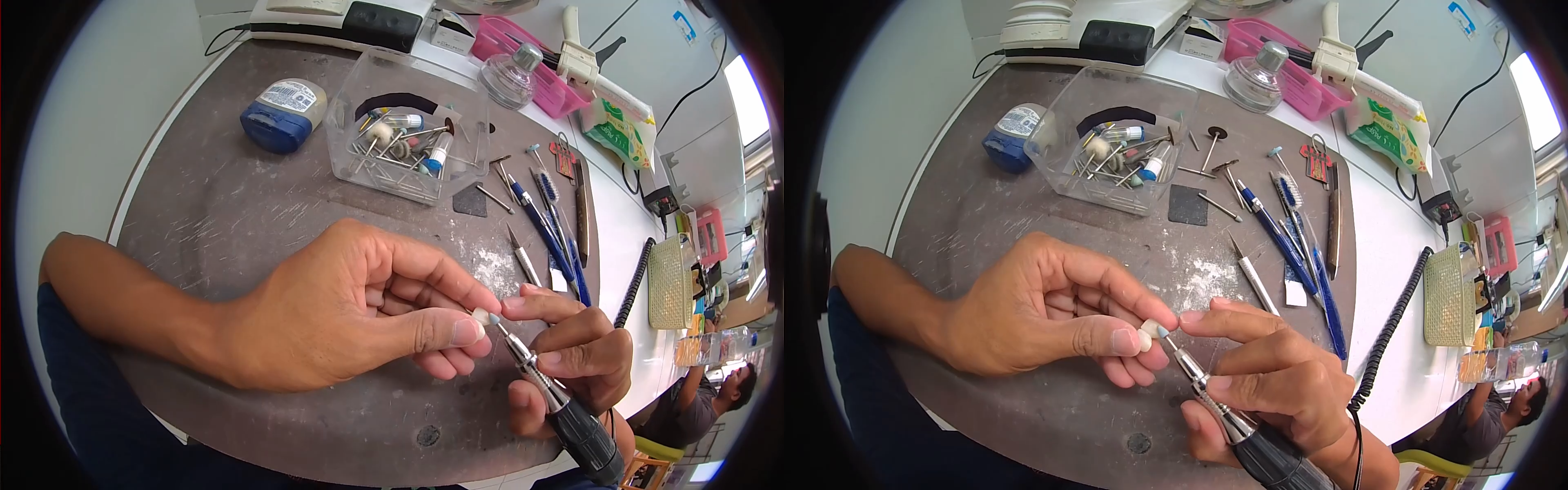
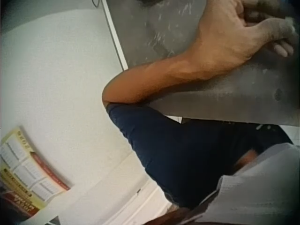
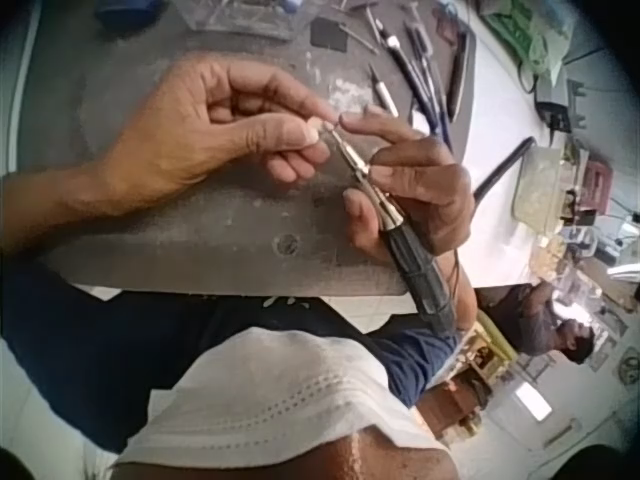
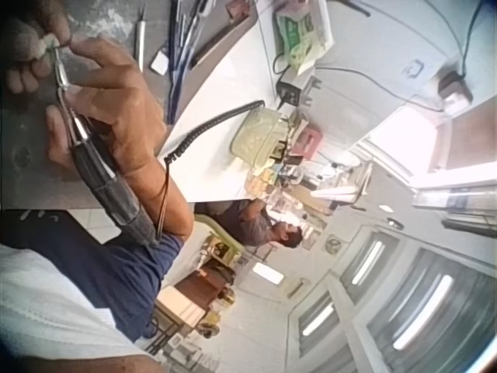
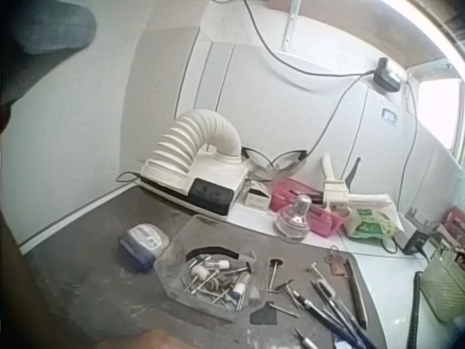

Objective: Filing and adjusting a dental crown using a handpiece and then checking its fit on a dental model articulated with an articulator.

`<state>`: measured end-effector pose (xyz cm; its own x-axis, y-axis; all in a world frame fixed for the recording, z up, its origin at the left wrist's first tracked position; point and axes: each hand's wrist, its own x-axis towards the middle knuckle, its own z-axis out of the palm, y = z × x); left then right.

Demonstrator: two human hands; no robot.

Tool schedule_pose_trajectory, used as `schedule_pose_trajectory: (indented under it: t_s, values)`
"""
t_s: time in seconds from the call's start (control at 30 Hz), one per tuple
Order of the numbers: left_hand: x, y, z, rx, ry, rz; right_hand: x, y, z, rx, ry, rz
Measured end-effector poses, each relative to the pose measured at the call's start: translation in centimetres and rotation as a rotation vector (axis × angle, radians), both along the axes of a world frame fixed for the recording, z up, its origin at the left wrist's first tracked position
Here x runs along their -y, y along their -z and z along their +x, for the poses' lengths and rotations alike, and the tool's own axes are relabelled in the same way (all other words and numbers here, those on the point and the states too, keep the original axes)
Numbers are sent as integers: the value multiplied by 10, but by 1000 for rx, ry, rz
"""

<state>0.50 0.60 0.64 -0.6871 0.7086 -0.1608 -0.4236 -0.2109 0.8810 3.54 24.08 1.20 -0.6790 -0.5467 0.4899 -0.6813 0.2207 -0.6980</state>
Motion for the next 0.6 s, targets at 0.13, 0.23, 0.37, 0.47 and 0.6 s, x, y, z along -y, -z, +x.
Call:
schedule_pose_trajectory:
  t_s: [0.13,0.23,0.37,0.47,0.6]
  values:
    - [-1,1,0,18,-5,5,1,-2,0,-16,-5,16]
    - [0,1,0,31,-8,9,2,-1,1,-14,-4,38]
    - [0,0,0,15,1,-3,2,0,2,3,30,1]
    - [-1,0,0,13,5,-3,3,-2,3,-1,23,19]
    - [0,1,0,25,-2,-4,4,-1,1,-6,14,26]
